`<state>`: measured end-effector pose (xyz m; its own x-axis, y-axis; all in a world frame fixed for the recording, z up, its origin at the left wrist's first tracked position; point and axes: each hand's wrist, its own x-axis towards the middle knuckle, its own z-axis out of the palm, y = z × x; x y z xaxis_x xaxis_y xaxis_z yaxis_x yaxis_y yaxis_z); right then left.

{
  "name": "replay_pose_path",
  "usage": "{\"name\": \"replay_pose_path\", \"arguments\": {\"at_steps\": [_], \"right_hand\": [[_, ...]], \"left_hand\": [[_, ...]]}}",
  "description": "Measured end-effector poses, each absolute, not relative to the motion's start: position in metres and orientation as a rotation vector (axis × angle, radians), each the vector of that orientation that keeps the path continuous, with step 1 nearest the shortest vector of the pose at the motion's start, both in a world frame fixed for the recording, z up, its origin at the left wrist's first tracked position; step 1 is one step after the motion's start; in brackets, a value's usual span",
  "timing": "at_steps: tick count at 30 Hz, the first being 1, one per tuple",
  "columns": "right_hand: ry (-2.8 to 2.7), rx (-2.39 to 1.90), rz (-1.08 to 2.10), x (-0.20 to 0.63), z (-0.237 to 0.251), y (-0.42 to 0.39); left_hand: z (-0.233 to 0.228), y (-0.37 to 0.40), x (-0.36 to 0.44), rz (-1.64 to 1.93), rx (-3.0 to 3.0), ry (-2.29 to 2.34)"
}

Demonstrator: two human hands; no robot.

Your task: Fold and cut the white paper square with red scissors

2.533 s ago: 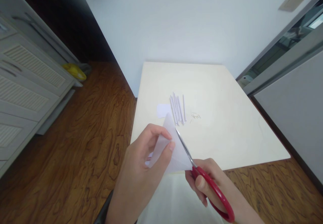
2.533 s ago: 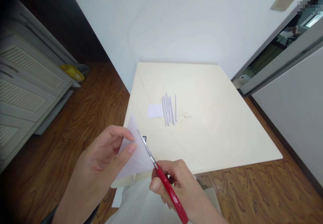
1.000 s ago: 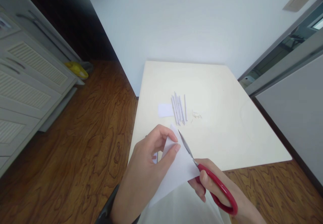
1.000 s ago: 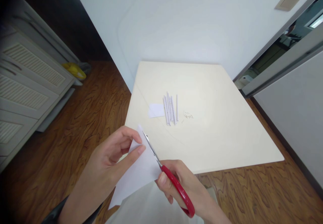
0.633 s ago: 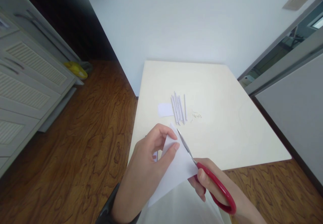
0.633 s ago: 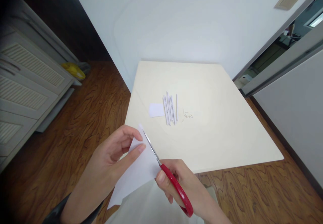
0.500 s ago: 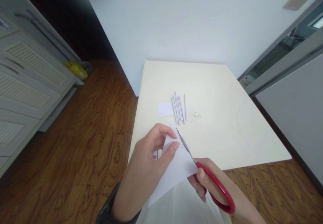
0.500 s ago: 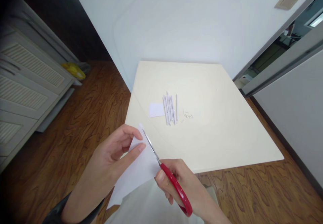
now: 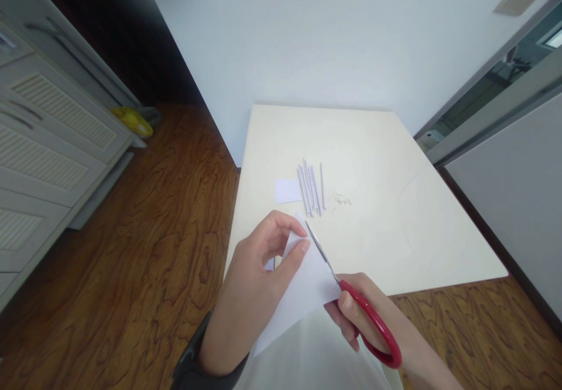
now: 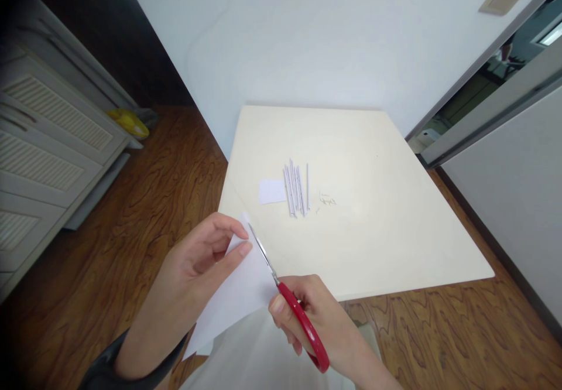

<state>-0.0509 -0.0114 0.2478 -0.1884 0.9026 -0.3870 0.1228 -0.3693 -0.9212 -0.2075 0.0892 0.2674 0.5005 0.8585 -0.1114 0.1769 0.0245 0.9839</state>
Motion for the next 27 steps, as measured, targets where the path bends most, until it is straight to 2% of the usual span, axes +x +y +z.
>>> {"name": "replay_pose_path", "arguments": {"at_steps": [27], "right_hand": [[-1.167, -1.389, 1.624, -0.055, 0.238, -0.009]], "left_hand": [[0.262, 0.09, -0.202, 0.807, 1.293, 0.908]]}}
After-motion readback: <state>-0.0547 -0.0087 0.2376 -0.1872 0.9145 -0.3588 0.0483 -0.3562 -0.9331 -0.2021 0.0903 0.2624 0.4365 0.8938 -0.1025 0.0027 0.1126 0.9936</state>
